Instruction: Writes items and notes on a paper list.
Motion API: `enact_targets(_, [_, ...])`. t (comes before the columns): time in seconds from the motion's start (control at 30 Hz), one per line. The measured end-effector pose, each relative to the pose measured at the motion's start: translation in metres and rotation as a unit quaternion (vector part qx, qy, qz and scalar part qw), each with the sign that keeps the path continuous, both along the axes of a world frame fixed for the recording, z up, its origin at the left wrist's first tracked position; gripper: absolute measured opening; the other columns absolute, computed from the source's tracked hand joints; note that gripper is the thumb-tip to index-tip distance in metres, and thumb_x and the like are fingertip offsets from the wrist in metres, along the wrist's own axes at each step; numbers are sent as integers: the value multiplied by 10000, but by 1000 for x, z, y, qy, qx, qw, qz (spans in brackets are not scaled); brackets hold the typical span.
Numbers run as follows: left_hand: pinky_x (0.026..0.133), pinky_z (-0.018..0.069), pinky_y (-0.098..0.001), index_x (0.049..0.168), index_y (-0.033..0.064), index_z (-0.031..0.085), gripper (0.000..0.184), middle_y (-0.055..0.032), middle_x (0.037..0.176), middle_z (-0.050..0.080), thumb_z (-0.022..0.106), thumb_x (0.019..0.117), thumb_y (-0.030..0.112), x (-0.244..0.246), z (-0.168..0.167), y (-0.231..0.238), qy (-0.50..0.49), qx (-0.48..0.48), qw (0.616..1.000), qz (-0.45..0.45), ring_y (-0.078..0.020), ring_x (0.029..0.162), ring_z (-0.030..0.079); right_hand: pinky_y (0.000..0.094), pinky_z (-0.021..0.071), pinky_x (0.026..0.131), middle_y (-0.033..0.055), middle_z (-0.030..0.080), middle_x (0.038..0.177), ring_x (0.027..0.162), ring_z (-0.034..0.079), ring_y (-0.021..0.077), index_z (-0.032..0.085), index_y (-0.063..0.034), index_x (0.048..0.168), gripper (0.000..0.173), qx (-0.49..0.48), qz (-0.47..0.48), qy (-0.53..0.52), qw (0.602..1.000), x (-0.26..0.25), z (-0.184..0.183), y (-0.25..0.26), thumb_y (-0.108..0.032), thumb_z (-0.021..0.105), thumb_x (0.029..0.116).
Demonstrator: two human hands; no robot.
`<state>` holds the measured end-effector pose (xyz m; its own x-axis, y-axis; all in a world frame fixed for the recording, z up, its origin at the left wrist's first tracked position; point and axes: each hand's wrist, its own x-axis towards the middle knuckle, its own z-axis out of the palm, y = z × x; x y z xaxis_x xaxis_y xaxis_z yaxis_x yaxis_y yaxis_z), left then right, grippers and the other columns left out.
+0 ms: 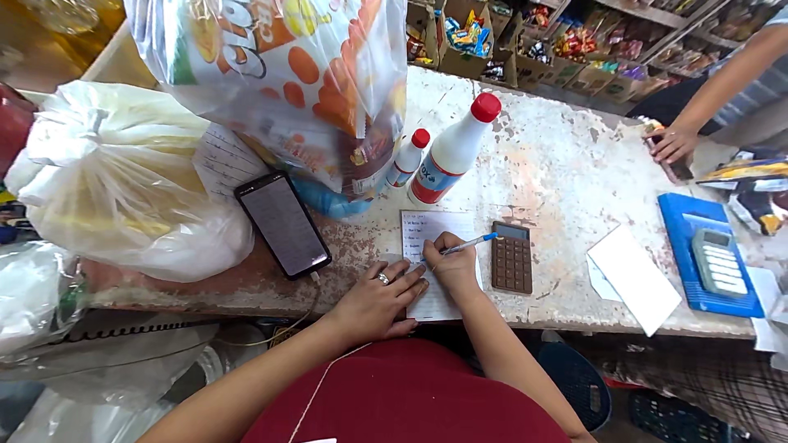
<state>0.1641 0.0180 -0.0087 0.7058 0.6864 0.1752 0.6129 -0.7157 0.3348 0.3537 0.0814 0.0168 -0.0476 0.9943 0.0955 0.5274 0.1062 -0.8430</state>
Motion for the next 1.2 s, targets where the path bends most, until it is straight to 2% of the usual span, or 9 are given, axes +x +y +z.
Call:
enact_targets(0.2, [1131, 358, -587, 1493, 173, 507, 634, -25, 1610, 437, 414, 1014, 576, 0, 1, 0, 2, -8, 1000, 1, -301, 1490, 386, 199, 355, 464, -59, 469, 518, 465, 422, 3, 490, -116, 596, 364, 1, 7, -23, 1000, 1, -1, -3, -69, 704, 886])
enact_targets(0.43, [1129, 360, -588, 1491, 170, 510, 629, -29, 1604, 445, 419, 1014, 570, 0, 2, 0, 0, -10, 1000, 2, -301, 1487, 393, 192, 368, 464, -53, 480, 522, 463, 434, 4, 510, -110, 616, 345, -5, 0, 2, 1000, 2, 0, -1, -61, 714, 890])
enact_targets(0.93, [1131, 357, -587, 1494, 166, 509, 639, -32, 1606, 444, 416, 1012, 574, -1, 2, 0, -1, -12, 1000, 2, -301, 1489, 390, 191, 337, 459, -58, 443, 513, 457, 403, 4, 470, -122, 598, 363, 7, 3, -8, 1000, 2, -1, 0, -45, 682, 882])
enact_targets(1.1, [1131, 360, -584, 1492, 166, 512, 636, -31, 1603, 447, 416, 1014, 574, 0, 2, 0, -1, -11, 1000, 2, -300, 1489, 389, 185, 340, 454, -60, 448, 517, 457, 406, 0, 473, -122, 602, 354, 10, 7, 4, 1000, 3, -1, -1, -39, 669, 886])
enact_targets(1.2, [1136, 357, -584, 1491, 164, 514, 634, -31, 1604, 445, 426, 1012, 569, 0, 1, 0, -4, -14, 1000, 2, -300, 1492, 386, 175, 360, 462, -62, 457, 528, 467, 422, -6, 489, -113, 631, 331, 28, -24, 42, 998, 4, -2, -3, -38, 659, 905])
